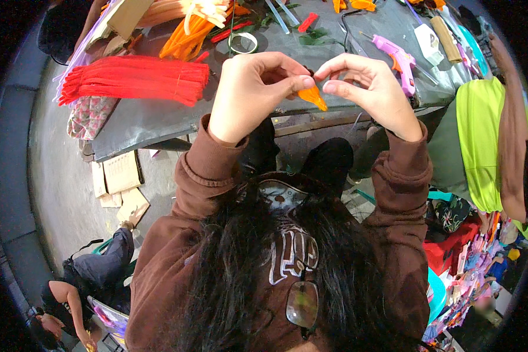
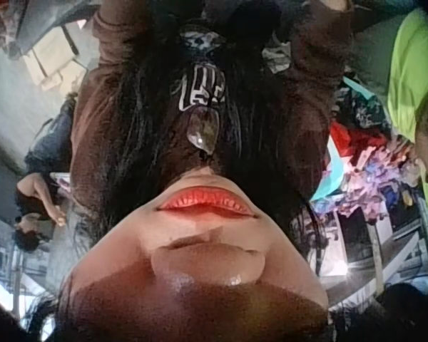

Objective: The person constructs artificial flowers by applying hot glue to pipe cleaner petals and attaching them to a central core.

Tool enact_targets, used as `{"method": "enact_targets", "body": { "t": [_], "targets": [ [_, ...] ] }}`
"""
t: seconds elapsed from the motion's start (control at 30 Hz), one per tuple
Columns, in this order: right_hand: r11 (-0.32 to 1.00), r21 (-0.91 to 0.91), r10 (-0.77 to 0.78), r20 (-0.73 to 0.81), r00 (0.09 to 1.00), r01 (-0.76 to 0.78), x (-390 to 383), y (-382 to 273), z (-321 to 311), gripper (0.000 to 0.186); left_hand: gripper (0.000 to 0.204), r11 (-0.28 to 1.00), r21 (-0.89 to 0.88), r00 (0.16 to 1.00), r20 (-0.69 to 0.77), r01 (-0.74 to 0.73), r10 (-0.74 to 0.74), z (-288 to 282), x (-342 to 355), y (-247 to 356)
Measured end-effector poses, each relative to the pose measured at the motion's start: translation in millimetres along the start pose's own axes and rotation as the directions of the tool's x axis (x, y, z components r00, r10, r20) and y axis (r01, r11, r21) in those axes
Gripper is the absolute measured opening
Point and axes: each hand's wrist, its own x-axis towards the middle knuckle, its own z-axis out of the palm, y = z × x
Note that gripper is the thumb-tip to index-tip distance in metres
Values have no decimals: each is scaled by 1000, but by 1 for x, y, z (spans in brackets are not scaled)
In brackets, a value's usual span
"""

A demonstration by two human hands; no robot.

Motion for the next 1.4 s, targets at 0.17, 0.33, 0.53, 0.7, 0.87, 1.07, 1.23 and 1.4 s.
{"method": "enact_targets", "body": {
  "t": [0.17, 0.33, 0.53, 0.7, 0.87, 1.07, 1.23, 1.4],
  "targets": [
    [991, 127, 33, 29, 999, -37, 4, 1, 0, 15, 10, 997, 54, 999, 14, -50, 49, 3, 3, 9],
    [990, 133, 46, 68, 997, -54, 3, 0, -3, 18, 10, 997, 67, 999, -12, -49, 50, 4, 3, 10],
    [998, 53, -8, -143, 990, 15, -3, 5, -18, 28, 17, 840, 530, 921, -262, -112, 288, -8, 12, -11],
    [998, 67, 28, -176, 984, -16, 1, 13, -23, 26, 20, 787, 616, 956, -210, -34, 205, 0, 13, -16],
    [995, 95, 26, -221, 975, -5, 4, 16, -26, 23, 15, 888, 454, 984, -116, -66, 133, -4, 18, -13],
    [997, -38, -78, -273, 959, 70, 18, 23, -14, 19, 15, 922, 371, 990, -31, -116, 137, -7, 19, -1],
    [997, -20, -82, -259, 962, 79, 23, 29, -4, 17, 12, 924, 367, 992, -26, -107, 125, -8, 22, 4],
    [997, 16, -65, -242, 968, 71, 24, 35, -1, 17, 12, 924, 379, 997, -38, -48, 67, -6, 27, 4]
  ]
}}
